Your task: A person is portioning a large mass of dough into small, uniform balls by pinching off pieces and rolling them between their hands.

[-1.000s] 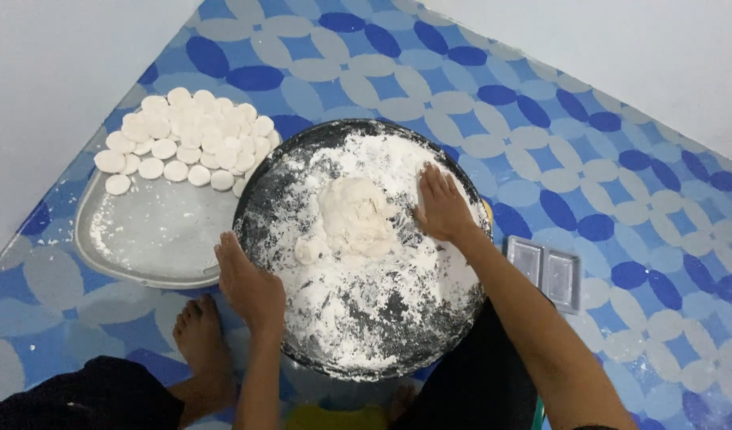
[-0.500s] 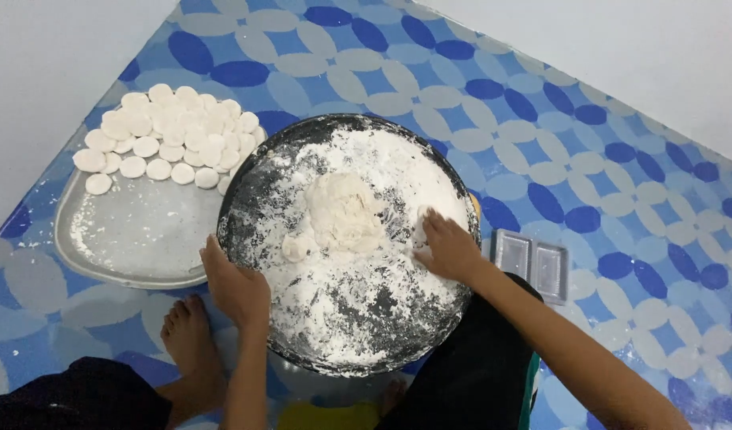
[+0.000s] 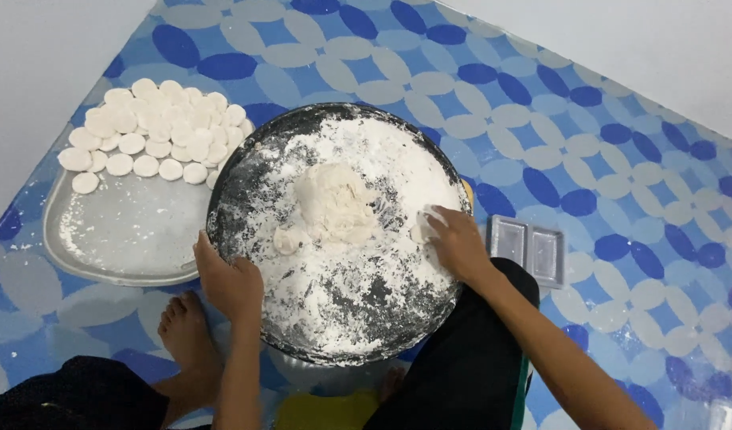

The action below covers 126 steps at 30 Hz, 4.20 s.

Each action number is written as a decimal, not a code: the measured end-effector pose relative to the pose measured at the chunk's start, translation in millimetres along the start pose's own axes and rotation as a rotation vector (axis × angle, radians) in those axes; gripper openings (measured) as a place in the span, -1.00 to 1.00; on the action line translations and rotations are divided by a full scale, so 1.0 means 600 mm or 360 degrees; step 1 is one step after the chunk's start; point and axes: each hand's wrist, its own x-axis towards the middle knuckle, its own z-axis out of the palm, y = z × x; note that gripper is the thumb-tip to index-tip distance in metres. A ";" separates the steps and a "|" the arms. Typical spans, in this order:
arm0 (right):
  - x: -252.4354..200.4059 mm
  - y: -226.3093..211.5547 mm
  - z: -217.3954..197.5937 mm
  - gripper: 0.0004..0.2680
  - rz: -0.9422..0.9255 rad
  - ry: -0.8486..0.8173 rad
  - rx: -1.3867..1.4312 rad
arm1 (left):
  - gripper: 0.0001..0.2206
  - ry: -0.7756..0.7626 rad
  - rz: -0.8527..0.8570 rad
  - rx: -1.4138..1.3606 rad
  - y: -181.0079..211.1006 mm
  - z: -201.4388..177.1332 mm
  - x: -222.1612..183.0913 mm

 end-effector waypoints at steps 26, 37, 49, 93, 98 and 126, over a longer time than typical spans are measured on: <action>0.031 0.035 0.080 -0.77 0.0309 -0.0045 -0.0018 | -0.42 -0.0023 -0.0039 0.0054 -0.009 -0.002 0.003; 0.106 -0.071 0.038 -0.35 0.0487 -0.0474 0.0156 | -0.42 -0.0010 -0.0065 0.0010 0.002 -0.002 0.001; 0.125 -0.004 0.096 -0.37 0.0199 -0.0343 -0.0069 | -0.36 -0.0049 -0.0078 0.0067 -0.005 0.001 0.008; 0.039 0.053 0.039 -0.81 0.0480 -0.0596 0.0362 | -0.44 -0.0063 -0.0204 -0.0027 0.012 -0.008 0.010; 0.114 0.033 -0.050 -0.85 0.0394 -0.0161 0.0179 | -0.45 -0.0061 -0.0201 -0.0059 0.026 -0.017 0.004; 0.148 0.034 0.075 -0.62 0.0448 0.0013 -0.0298 | -0.41 -0.0012 -0.0078 -0.0041 0.014 -0.006 0.005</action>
